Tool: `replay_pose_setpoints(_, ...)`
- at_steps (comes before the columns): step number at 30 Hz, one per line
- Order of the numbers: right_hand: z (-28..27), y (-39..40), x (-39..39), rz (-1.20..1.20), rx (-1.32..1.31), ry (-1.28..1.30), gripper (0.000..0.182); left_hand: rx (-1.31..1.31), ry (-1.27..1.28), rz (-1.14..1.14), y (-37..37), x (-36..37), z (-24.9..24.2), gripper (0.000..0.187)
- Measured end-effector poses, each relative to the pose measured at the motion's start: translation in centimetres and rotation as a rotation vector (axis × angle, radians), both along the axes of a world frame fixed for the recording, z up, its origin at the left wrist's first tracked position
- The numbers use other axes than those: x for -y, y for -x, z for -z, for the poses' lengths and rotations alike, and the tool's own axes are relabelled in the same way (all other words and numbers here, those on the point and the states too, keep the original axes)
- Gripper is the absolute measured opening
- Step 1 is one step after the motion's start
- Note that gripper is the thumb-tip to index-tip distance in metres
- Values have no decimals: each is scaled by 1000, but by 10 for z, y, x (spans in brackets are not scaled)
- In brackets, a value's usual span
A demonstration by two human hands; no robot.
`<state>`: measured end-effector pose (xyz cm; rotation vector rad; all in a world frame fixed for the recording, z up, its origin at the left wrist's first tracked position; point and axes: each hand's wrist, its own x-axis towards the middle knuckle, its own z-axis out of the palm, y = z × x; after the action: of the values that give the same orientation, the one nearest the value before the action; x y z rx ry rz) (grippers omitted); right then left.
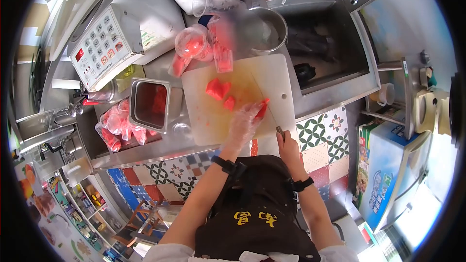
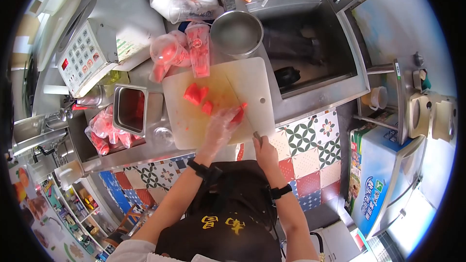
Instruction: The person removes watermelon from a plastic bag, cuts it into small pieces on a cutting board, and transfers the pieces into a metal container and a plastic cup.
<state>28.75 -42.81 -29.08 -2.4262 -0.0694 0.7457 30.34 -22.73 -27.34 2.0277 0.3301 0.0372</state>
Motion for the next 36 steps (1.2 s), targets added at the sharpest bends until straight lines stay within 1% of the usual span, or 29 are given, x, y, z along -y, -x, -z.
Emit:
replay_pose_setpoints(1,-2,3,-1,8,6,-22,35,0,-6,4,2,0,1,39)
replay_pose_setpoints(2,1,5,-2,-6,0,13,35,1,-12,7,5,-1,1,38)
replay_pose_setpoints(4,6,5,-3,-27,-2,84,34,104,-292,68,7,-4,13,40)
replay_pose_setpoints(7,1,5,-3,-14,9,51,35,-80,71,23,8,-5,14,47)
replay_pose_setpoints(10,-7,8,-6,-24,4,32,35,-36,138,20,16,-6,36,55)
replay_pose_setpoints(13,-1,10,-7,-31,-9,105,36,-49,132,-6,24,-7,43,56)
replay_pose_setpoints(14,0,11,-6,-28,5,74,36,-57,273,-25,25,-9,54,59)
replay_pose_setpoints(15,-3,15,-6,-24,15,44,36,-71,414,-42,30,-10,76,61)
replay_pose_setpoints(17,-2,18,-6,-22,15,32,35,-56,399,-17,33,-14,82,68)
replay_pose_setpoints(19,2,20,-8,-25,-15,72,36,1,93,70,35,-20,58,77)
replay_pose_setpoints(22,-6,22,-12,-19,20,40,36,-10,-61,58,31,-28,45,86)
replay_pose_setpoints(25,-11,27,-15,-20,34,-3,37,-69,-123,57,30,-38,36,92)
replay_pose_setpoints(28,-8,28,-19,-14,24,63,37,-30,-156,79,32,-49,39,93)
replay_pose_setpoints(31,-10,34,-20,-22,27,21,37,-50,-202,80,34,-52,33,92)
replay_pose_setpoints(34,-1,42,-21,-28,15,42,37,-70,-151,78,37,-53,30,93)
replay_pose_setpoints(36,2,44,-21,-14,83,48,38,-63,-167,87,33,-52,32,93)
